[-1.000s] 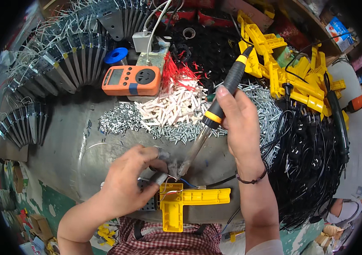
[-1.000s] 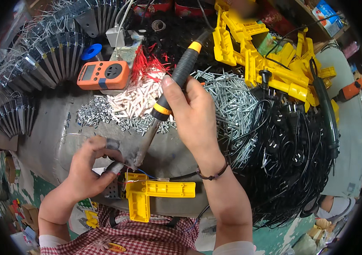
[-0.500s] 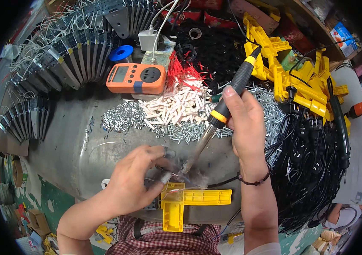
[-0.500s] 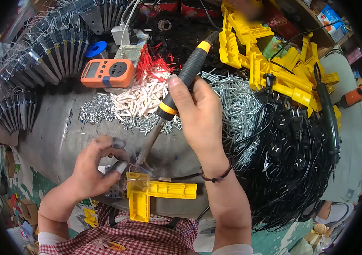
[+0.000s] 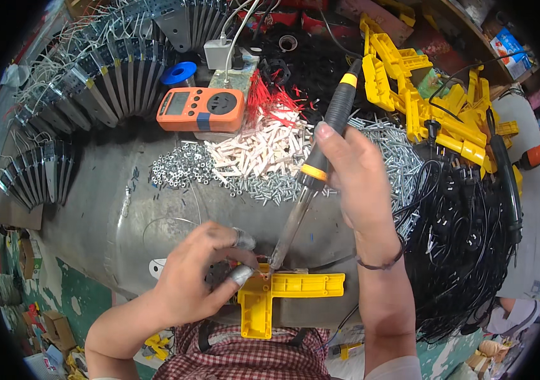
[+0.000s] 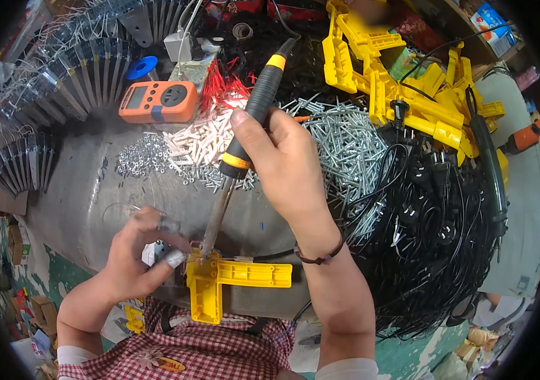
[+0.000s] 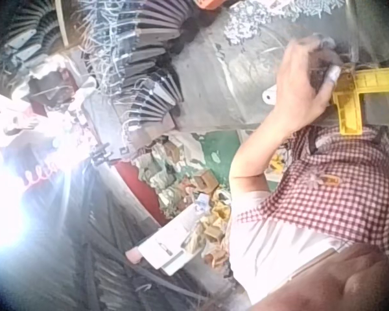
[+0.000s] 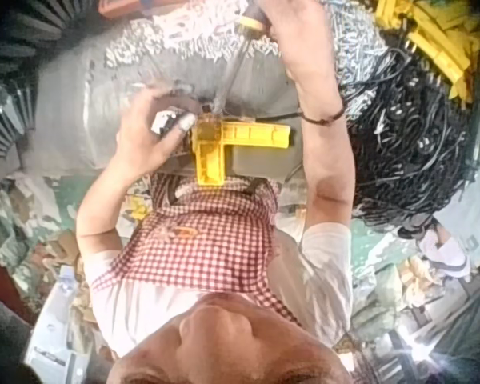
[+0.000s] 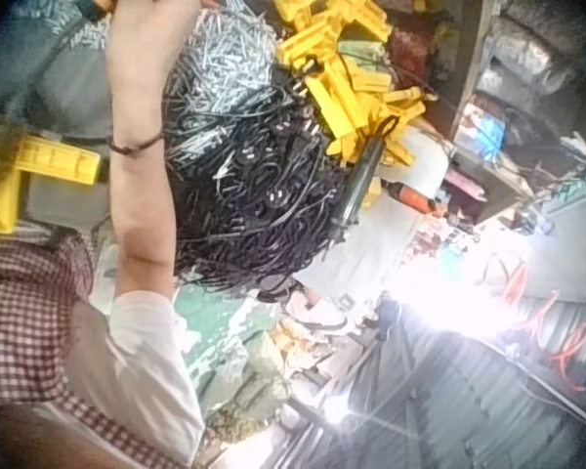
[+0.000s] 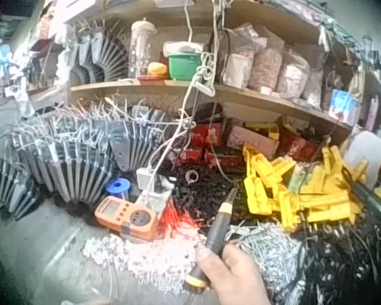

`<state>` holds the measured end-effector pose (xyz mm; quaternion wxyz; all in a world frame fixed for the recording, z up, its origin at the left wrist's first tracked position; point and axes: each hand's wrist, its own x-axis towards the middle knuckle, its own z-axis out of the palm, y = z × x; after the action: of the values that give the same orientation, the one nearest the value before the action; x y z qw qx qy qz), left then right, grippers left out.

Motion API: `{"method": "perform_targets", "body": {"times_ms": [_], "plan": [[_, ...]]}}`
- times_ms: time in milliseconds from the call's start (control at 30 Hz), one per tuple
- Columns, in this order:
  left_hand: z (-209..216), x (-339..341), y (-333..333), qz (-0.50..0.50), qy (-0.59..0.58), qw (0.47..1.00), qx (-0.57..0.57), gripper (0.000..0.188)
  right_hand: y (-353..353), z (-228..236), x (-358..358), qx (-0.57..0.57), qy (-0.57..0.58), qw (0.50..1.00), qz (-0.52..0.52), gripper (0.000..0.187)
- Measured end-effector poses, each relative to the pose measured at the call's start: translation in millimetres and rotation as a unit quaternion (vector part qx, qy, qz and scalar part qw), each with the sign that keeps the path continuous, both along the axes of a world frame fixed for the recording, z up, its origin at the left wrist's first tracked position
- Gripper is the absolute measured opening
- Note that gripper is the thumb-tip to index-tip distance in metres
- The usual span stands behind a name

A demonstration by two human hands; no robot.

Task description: The person assembles heating tools by unscrewing and removing plastic casings using an electric screwdriver, connecting and soldering internal wires using a soldering iron, and reassembling the casings by driving screws with the electric screwdriver.

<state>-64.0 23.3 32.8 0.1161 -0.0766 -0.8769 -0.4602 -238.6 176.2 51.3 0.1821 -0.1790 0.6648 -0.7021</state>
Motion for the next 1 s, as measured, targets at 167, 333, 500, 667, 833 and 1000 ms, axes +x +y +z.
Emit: {"method": "perform_targets", "body": {"times_ms": [167,333,500,667,833,1000], "plan": [[2,-2,1,-0.012,0.011,1.0,-0.008,0.044,0,-1,-1,0.014,0.014,1.0,0.0,0.028],[-2,-2,2,-0.007,0.02,1.0,-0.006,0.046,0,-1,1,0.009,0.012,1.0,-0.002,0.027],[-3,-1,2,-0.007,0.022,0.999,-0.034,0.048,2,-1,0,-0.003,0.014,1.0,0.003,0.028],[-4,-2,2,-0.004,0.039,0.999,-0.018,0.048,-3,1,1,-0.003,0.005,1.0,-0.008,0.028],[8,0,-27,0.125,0.061,0.97,-0.201,0.027,20,10,-25,-0.028,0.028,0.996,-0.08,0.03],[1,13,-48,0.146,-0.035,0.921,-0.361,0.034,18,25,-52,0.129,0.201,0.946,-0.218,0.033]]}}
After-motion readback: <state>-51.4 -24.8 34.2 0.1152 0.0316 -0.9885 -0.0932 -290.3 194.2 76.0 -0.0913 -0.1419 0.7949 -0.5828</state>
